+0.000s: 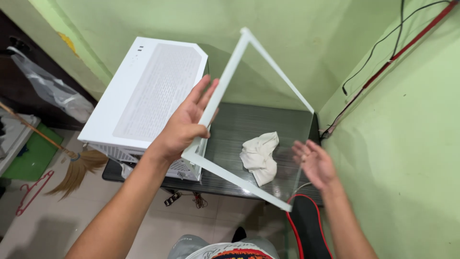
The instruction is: The person is assembling a white computer case, installing the side panels and front filter.
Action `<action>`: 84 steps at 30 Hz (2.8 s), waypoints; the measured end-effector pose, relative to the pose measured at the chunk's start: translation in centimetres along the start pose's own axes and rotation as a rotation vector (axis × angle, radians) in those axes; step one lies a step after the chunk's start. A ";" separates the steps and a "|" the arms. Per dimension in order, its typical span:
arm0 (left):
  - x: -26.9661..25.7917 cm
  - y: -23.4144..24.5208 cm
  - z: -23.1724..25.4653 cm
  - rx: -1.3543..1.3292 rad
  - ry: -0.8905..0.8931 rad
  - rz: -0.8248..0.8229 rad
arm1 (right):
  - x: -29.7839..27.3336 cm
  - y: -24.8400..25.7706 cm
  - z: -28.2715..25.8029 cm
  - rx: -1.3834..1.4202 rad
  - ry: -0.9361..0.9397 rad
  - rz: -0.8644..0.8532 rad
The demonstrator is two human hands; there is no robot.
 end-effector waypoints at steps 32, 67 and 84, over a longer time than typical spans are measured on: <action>-10.1 -7.3 -2.7 0.970 0.000 0.192 | 11.8 -3.2 7.1 -0.063 0.109 0.226; -6.8 -7.6 -28.0 0.722 0.282 1.261 | 40.8 -6.7 15.3 -0.274 -0.180 -0.193; -2.5 -5.7 -31.5 0.701 0.422 1.422 | 43.8 -9.7 18.1 -0.070 -0.102 -0.297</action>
Point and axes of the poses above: each hand's wrist, its own x-axis towards the middle knuckle, its own y-axis out of the back of the hand, z = x × y, the point moved 1 cm from there along x, towards the middle knuckle, and after that the axes turned 2 degrees about -z, right-handed, at the moved point
